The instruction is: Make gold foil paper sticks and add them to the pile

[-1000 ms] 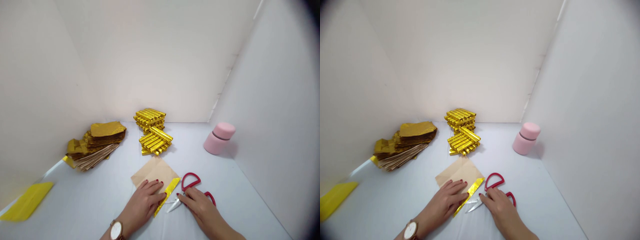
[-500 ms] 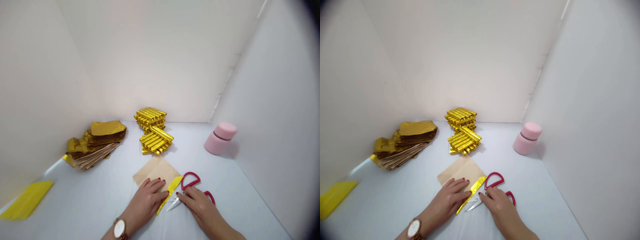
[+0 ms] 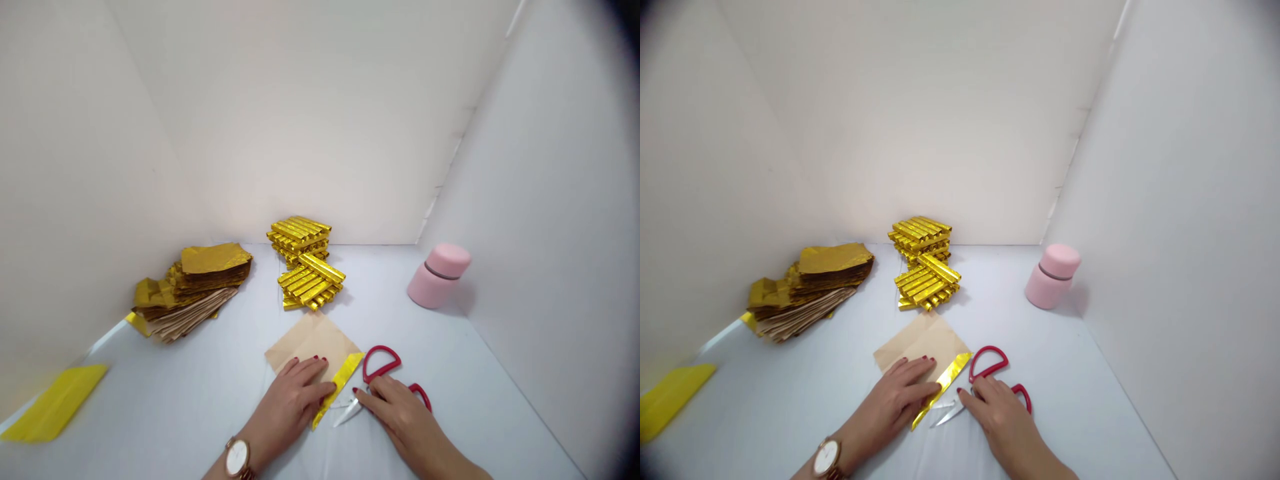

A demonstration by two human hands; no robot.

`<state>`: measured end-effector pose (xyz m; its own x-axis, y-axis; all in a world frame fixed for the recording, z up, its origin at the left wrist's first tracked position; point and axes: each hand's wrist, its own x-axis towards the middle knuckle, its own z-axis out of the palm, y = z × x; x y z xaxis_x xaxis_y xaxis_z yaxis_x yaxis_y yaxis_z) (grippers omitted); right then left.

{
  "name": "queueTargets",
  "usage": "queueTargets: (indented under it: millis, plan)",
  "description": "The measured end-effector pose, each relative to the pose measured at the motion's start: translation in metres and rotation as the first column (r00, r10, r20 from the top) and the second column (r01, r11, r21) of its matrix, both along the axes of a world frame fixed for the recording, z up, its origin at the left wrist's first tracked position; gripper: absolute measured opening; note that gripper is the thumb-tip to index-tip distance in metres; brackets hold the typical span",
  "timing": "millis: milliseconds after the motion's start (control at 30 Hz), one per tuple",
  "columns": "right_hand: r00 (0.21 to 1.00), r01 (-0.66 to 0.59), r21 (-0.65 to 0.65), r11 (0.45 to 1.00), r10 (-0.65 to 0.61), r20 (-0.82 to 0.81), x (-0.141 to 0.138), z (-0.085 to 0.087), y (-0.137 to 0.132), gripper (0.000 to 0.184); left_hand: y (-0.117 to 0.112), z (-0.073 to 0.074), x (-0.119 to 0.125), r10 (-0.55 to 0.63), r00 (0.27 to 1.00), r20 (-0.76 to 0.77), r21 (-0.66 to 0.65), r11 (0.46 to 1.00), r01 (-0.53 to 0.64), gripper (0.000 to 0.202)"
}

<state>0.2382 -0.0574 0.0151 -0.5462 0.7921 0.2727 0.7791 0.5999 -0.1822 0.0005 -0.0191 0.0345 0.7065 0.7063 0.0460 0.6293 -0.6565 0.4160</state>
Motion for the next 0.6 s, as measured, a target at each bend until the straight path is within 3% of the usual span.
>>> queueTargets:
  millis: [600]
  plan:
    - [1.0,0.006,-0.125,0.992,-0.006,0.003,-0.0014,0.0089,0.0049,0.031,0.0017,0.0032,-0.0052,-0.043,0.999,0.028,-0.035,0.998,0.044,0.037]
